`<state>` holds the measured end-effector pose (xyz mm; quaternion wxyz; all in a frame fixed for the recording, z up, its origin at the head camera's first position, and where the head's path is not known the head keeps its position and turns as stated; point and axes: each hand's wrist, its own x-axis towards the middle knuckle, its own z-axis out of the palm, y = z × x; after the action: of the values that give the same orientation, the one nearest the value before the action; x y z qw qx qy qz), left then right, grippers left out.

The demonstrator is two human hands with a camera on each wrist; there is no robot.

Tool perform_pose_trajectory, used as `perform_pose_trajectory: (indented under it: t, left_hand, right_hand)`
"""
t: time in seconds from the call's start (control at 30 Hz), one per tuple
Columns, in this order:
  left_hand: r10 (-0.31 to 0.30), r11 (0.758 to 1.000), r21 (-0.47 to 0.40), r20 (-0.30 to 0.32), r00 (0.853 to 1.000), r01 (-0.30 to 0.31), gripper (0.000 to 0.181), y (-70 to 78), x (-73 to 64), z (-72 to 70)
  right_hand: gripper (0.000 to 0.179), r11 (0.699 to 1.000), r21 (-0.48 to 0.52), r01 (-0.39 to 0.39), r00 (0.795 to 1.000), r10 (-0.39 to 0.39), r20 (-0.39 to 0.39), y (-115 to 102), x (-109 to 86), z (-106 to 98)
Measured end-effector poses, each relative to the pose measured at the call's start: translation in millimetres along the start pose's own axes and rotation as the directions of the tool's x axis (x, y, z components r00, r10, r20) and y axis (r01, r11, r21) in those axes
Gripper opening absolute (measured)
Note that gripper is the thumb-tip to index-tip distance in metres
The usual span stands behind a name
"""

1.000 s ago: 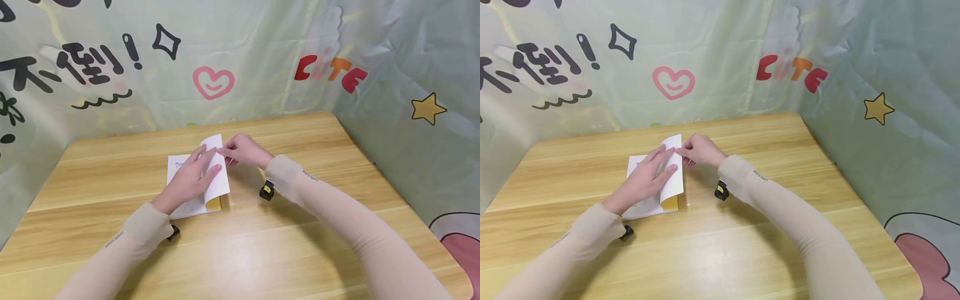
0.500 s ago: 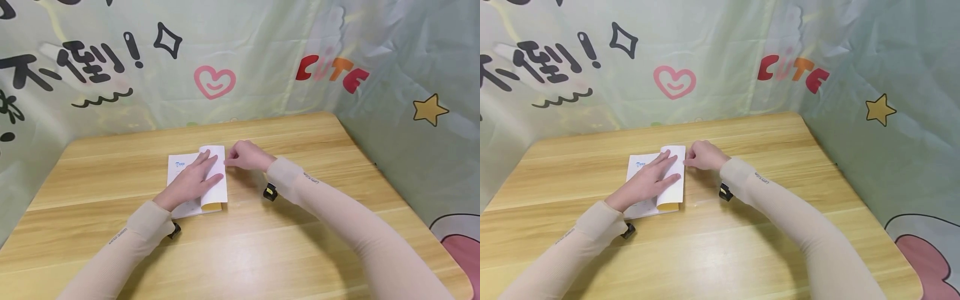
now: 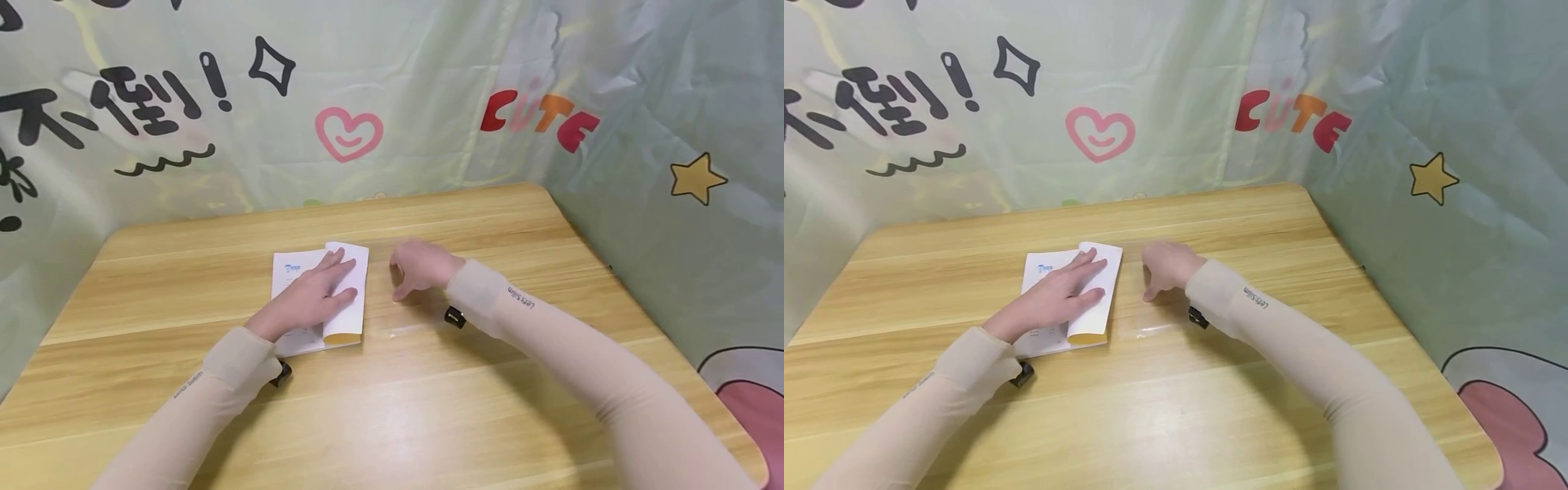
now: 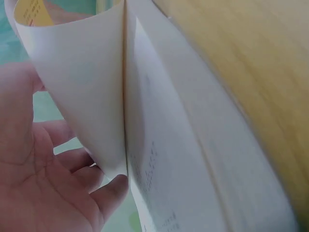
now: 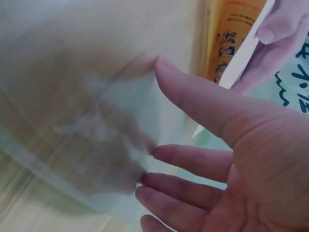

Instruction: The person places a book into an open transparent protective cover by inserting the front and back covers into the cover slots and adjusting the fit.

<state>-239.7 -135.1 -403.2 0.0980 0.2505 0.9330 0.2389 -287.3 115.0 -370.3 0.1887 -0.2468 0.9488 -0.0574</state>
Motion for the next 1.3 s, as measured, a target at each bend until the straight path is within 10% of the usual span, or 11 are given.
perform_pose_trajectory:
  t: [0.4, 0.67, 1.3]
  left_hand:
    - [-0.016, 0.999, -0.027, 0.074, 0.997, 0.018, 0.073, 4.7, 6.6, -5.9]
    - [0.069, 0.994, 0.072, 0.107, 0.992, -0.077, 0.070, 1.0, 5.5, -10.7]
    - [-0.032, 0.978, 0.209, 0.128, 0.991, 0.005, 0.089, 13.6, 8.9, 3.5]
  right_hand:
    - [0.084, 1.000, -0.022, -0.021, 1.000, 0.021, 0.022, 9.2, -4.3, 2.3]
    - [0.085, 0.999, -0.019, -0.034, 0.999, 0.034, 0.023, 16.8, -5.7, 1.0]
    - [0.081, 0.998, -0.059, -0.022, 0.999, 0.023, 0.031, 15.9, -4.2, 2.4]
